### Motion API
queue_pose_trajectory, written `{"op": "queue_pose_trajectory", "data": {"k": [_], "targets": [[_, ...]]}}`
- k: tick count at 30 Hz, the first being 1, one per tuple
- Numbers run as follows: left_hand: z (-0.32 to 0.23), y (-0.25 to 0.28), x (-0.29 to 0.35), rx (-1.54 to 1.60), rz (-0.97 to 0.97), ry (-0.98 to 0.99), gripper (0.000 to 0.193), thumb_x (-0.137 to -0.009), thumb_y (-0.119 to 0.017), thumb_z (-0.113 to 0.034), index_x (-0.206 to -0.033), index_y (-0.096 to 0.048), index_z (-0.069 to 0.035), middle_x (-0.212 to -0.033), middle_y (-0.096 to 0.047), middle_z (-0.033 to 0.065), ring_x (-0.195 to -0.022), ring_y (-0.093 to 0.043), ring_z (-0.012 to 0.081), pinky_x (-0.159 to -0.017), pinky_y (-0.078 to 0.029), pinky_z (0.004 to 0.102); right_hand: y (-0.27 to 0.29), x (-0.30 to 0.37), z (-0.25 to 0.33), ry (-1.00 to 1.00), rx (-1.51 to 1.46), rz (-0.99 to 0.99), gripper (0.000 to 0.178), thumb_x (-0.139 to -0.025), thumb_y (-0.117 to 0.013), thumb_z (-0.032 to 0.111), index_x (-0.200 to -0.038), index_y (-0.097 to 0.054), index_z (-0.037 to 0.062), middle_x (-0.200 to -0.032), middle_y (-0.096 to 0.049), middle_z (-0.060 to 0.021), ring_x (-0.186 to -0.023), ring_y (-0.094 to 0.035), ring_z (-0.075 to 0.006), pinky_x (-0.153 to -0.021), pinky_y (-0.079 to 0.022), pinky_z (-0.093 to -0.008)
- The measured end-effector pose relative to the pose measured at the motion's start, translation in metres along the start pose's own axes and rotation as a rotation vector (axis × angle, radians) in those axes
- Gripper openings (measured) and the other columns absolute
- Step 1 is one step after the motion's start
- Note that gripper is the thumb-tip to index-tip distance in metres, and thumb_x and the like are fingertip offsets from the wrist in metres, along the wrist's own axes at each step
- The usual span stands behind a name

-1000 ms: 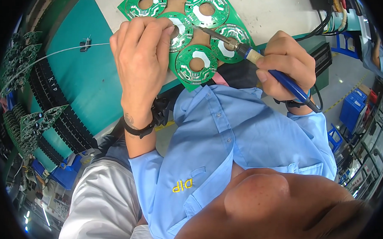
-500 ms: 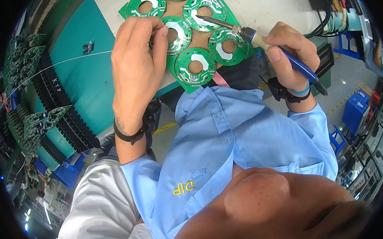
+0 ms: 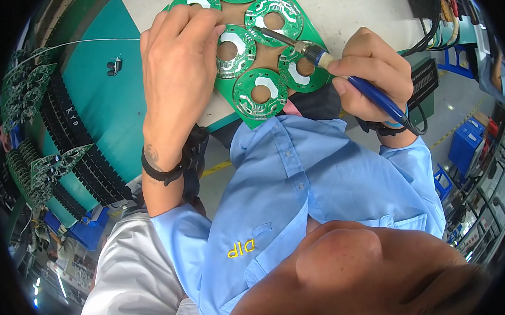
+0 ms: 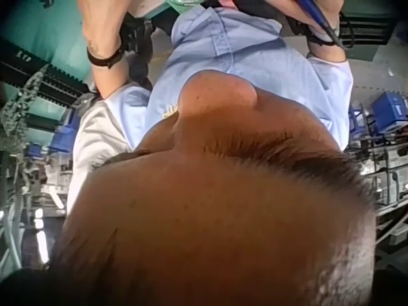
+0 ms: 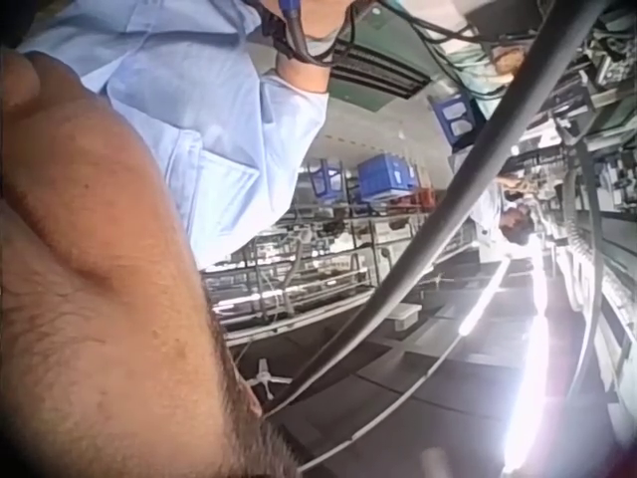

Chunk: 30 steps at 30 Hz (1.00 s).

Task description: The person uses a soldering iron and wire to solder components onto a green circuit board. After finishing the first board, they move to another circuit board on the same panel to repeat the process.

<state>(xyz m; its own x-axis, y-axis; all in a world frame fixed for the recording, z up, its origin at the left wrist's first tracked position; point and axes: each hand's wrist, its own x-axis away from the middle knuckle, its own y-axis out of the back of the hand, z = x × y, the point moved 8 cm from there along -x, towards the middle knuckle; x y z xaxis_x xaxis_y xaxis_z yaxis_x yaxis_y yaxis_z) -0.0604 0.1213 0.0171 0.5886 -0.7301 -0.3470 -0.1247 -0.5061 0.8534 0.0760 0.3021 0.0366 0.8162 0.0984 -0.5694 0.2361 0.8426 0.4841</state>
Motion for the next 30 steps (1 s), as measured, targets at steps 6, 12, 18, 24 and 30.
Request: {"op": "queue_pose_trajectory", "data": {"k": [6,12,18,24,30], "targets": [[0.005,-0.005,0.000,0.010,-0.010,-0.031,0.010,-0.092,-0.075,-0.009,-0.101,-0.072,-0.010,-0.100,-0.068,0.0055,-0.097,-0.063,0.0290,-0.085,-0.046,0.0434,-0.006,0.003,-0.001,-0.002,0.016,0.038,0.018,-0.084,-0.076,0.003,-0.101,-0.074,-0.0028,-0.085,-0.064,-0.0120,-0.069,-0.057,-0.0222,-0.059,-0.044,-0.0326],[0.007,-0.008,0.000,0.031,-0.014,-0.019,0.010,-0.091,-0.075,-0.009,-0.101,-0.072,-0.011,-0.098,-0.067,0.0038,-0.095,-0.062,0.0281,-0.083,-0.046,0.0427,-0.009,0.002,-0.004,-0.001,0.026,0.049,0.019,-0.084,-0.077,0.002,-0.102,-0.074,-0.0025,-0.085,-0.064,-0.0117,-0.069,-0.057,-0.0220,-0.060,-0.044,-0.0325],[0.005,-0.008,-0.001,0.027,-0.023,-0.038,0.010,-0.091,-0.076,-0.009,-0.100,-0.073,-0.011,-0.096,-0.066,0.0030,-0.093,-0.061,0.0278,-0.082,-0.046,0.0421,-0.008,0.001,-0.005,-0.001,0.025,0.050,0.019,-0.083,-0.077,0.002,-0.102,-0.075,-0.0024,-0.085,-0.064,-0.0117,-0.069,-0.057,-0.0221,-0.060,-0.045,-0.0324],[0.001,-0.009,-0.003,0.032,0.038,-0.016,0.011,-0.092,-0.075,-0.008,-0.103,-0.074,-0.008,-0.096,-0.067,0.0056,-0.094,-0.062,0.0281,-0.084,-0.046,0.0406,-0.008,0.002,-0.004,0.009,0.036,0.062,0.020,-0.083,-0.076,0.002,-0.103,-0.075,-0.0023,-0.085,-0.064,-0.0118,-0.068,-0.057,-0.0222,-0.059,-0.045,-0.0326],[0.002,-0.009,-0.002,0.036,-0.024,-0.048,0.009,-0.089,-0.076,-0.009,-0.097,-0.073,-0.012,-0.093,-0.064,0.0017,-0.089,-0.059,0.0268,-0.079,-0.045,0.0415,-0.009,-0.004,0.000,-0.018,0.027,0.010,0.032,-0.067,-0.073,-0.009,-0.098,-0.077,0.0003,-0.080,-0.065,-0.0084,-0.067,-0.060,-0.0211,-0.057,-0.049,-0.0317]]}}
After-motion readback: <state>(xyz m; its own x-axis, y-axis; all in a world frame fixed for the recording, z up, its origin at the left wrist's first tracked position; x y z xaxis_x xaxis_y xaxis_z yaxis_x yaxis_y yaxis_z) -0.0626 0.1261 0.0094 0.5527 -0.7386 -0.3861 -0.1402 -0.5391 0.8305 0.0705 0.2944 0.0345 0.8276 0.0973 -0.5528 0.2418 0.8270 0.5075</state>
